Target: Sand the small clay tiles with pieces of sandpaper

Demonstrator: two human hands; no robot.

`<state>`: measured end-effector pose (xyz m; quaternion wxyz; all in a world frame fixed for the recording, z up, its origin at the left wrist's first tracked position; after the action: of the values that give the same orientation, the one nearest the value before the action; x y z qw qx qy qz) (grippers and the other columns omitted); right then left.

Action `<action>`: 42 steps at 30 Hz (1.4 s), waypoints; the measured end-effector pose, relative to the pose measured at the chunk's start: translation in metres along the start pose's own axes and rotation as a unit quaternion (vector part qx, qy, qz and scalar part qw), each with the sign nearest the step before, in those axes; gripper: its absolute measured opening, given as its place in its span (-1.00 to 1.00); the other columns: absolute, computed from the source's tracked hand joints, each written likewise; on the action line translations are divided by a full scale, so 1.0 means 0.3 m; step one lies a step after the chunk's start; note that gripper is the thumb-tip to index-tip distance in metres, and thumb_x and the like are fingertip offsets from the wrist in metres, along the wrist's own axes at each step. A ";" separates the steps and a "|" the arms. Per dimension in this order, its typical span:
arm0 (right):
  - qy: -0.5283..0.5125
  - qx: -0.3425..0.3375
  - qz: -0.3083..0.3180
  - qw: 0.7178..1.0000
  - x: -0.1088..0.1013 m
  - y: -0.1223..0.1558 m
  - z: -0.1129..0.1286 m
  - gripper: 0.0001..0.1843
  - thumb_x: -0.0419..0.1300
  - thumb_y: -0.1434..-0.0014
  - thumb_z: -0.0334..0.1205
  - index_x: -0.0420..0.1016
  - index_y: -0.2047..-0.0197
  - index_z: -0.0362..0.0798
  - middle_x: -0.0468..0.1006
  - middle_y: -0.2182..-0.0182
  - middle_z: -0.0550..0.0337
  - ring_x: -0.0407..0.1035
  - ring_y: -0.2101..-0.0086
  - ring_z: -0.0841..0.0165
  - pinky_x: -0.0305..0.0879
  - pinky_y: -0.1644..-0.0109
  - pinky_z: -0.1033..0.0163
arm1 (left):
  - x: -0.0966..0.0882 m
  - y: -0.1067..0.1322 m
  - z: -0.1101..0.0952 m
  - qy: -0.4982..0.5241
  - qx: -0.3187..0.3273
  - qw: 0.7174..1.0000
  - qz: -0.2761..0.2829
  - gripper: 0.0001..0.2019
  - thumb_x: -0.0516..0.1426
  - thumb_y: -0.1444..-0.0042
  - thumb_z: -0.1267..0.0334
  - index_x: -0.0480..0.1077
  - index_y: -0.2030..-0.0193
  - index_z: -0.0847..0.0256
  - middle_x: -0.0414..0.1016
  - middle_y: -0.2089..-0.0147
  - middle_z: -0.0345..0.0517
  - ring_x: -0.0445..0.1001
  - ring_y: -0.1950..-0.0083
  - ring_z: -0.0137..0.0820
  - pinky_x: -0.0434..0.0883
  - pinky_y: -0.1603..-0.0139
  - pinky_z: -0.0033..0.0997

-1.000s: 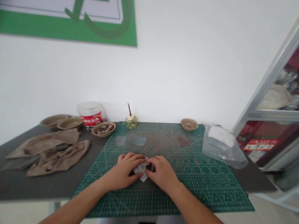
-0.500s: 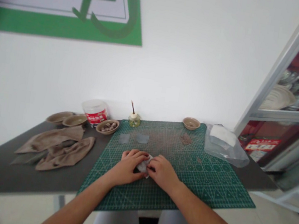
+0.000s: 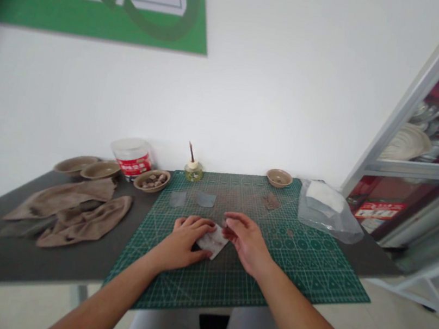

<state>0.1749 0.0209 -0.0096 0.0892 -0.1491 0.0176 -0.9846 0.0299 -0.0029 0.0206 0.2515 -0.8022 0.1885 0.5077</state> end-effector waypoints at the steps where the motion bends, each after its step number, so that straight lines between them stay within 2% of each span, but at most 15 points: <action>1: -0.075 0.031 -0.001 0.997 0.005 -0.002 -0.016 -0.72 0.34 -0.11 -0.12 0.58 0.11 -0.03 0.61 0.24 0.16 0.49 0.25 0.35 0.41 0.07 0.19 | 0.002 -0.001 0.003 -0.001 0.000 1.000 -0.001 -0.48 0.28 -0.03 0.11 0.36 -0.16 0.05 0.37 -0.25 -0.02 0.20 -0.25 -0.02 0.05 -0.21 0.05; 4: -0.175 0.087 0.006 0.981 0.033 -0.003 -0.050 -0.70 0.43 0.01 -0.22 0.60 0.17 -0.09 0.63 0.28 0.14 0.51 0.25 0.38 0.43 0.08 0.26 | 0.005 -0.002 0.007 -0.003 0.001 1.000 -0.002 -0.48 0.27 -0.03 0.10 0.37 -0.16 0.05 0.37 -0.25 -0.02 0.20 -0.26 -0.03 0.05 -0.21 0.05; 8: -0.174 0.103 0.006 0.979 0.046 0.001 -0.074 -0.66 0.45 0.04 -0.23 0.60 0.16 -0.11 0.66 0.29 0.11 0.54 0.35 0.38 0.48 0.17 0.28 | 0.005 -0.002 0.002 -0.005 0.003 1.000 -0.001 -0.52 0.26 -0.05 0.11 0.38 -0.14 0.05 0.36 -0.25 -0.04 0.20 -0.25 -0.04 0.06 -0.22 0.03; 11: -0.168 0.105 0.014 0.980 0.051 0.011 -0.077 -0.63 0.45 0.05 -0.23 0.60 0.13 -0.13 0.67 0.27 0.07 0.56 0.35 0.35 0.50 0.16 0.23 | 0.002 -0.003 -0.003 -0.005 -0.002 1.000 0.002 -0.54 0.25 -0.06 0.11 0.40 -0.12 0.07 0.37 -0.24 -0.01 0.21 -0.24 -0.03 0.06 -0.22 0.04; 16: -0.154 0.094 0.058 0.982 0.082 0.033 -0.057 -0.55 0.50 0.16 -0.29 0.61 0.13 -0.12 0.67 0.21 0.04 0.58 0.20 0.24 0.48 0.00 0.11 | -0.003 -0.005 -0.013 -0.004 -0.002 1.000 0.002 -0.61 0.24 -0.08 0.10 0.42 -0.06 0.07 0.38 -0.24 -0.03 0.21 -0.23 -0.03 0.08 -0.20 0.04; 19: -0.128 0.100 0.077 0.984 0.096 0.043 -0.061 -0.53 0.50 0.16 -0.27 0.61 0.11 -0.10 0.66 0.18 0.04 0.57 0.16 0.20 0.49 0.04 0.08 | -0.006 -0.004 -0.015 -0.004 -0.001 1.000 -0.002 -0.62 0.23 -0.10 0.09 0.42 -0.06 0.07 0.38 -0.24 -0.03 0.22 -0.22 -0.04 0.09 -0.18 0.03; 26: -0.027 0.015 0.109 0.994 0.103 0.058 -0.028 -0.64 0.51 0.16 -0.28 0.64 0.23 -0.06 0.65 0.41 0.22 0.51 0.44 0.38 0.46 0.26 0.23 | -0.005 -0.005 -0.015 0.001 0.001 1.000 0.008 -0.60 0.23 -0.09 0.09 0.42 -0.08 0.06 0.38 -0.24 -0.05 0.23 -0.21 -0.05 0.09 -0.17 0.02; 29: -0.009 0.019 0.130 0.991 0.113 0.071 -0.030 -0.65 0.50 0.15 -0.29 0.63 0.23 -0.05 0.64 0.43 0.24 0.51 0.44 0.40 0.45 0.28 0.25 | 0.001 -0.006 -0.008 0.003 0.000 1.000 0.013 -0.57 0.23 -0.07 0.12 0.40 -0.11 0.06 0.37 -0.26 -0.03 0.21 -0.23 -0.02 0.09 -0.17 0.04; 34: -0.039 0.021 0.185 0.982 0.148 0.092 -0.025 -0.67 0.46 0.06 -0.31 0.60 0.17 -0.06 0.65 0.40 0.20 0.53 0.40 0.38 0.47 0.24 0.24 | 0.011 -0.006 0.005 0.004 -0.004 1.000 0.020 -0.54 0.22 -0.06 0.16 0.39 -0.14 0.06 0.36 -0.27 -0.01 0.20 -0.24 0.00 0.10 -0.17 0.05; 38: -0.077 0.010 0.192 0.978 0.179 0.107 0.017 -0.67 0.47 0.07 -0.35 0.57 0.19 -0.09 0.64 0.35 0.17 0.54 0.35 0.36 0.50 0.26 0.24 | 0.016 -0.008 0.003 -0.003 -0.002 1.000 0.029 -0.52 0.23 -0.03 0.17 0.38 -0.14 0.04 0.34 -0.28 -0.06 0.18 -0.25 -0.01 0.10 -0.17 0.03; 42: -0.117 -0.024 0.194 0.974 0.225 0.128 0.125 -0.68 0.46 0.06 -0.40 0.53 0.22 -0.08 0.64 0.20 0.12 0.54 0.35 0.39 0.52 0.22 0.22 | 0.015 -0.009 0.001 -0.009 -0.006 0.999 0.036 -0.59 0.21 -0.06 0.16 0.41 -0.09 0.02 0.33 -0.28 -0.07 0.19 -0.23 -0.02 0.12 -0.14 0.02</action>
<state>0.1291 -0.0294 0.0434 0.2765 -0.2586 0.0589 -0.9237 0.0330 -0.0008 0.0168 0.2301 -0.7918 0.2116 0.5248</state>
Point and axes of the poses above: each hand's wrist, its own y-axis away from the middle knuckle, its own x-axis out of the palm, z = x × y, the point moved 9 cm from there along -y, towards the middle knuckle
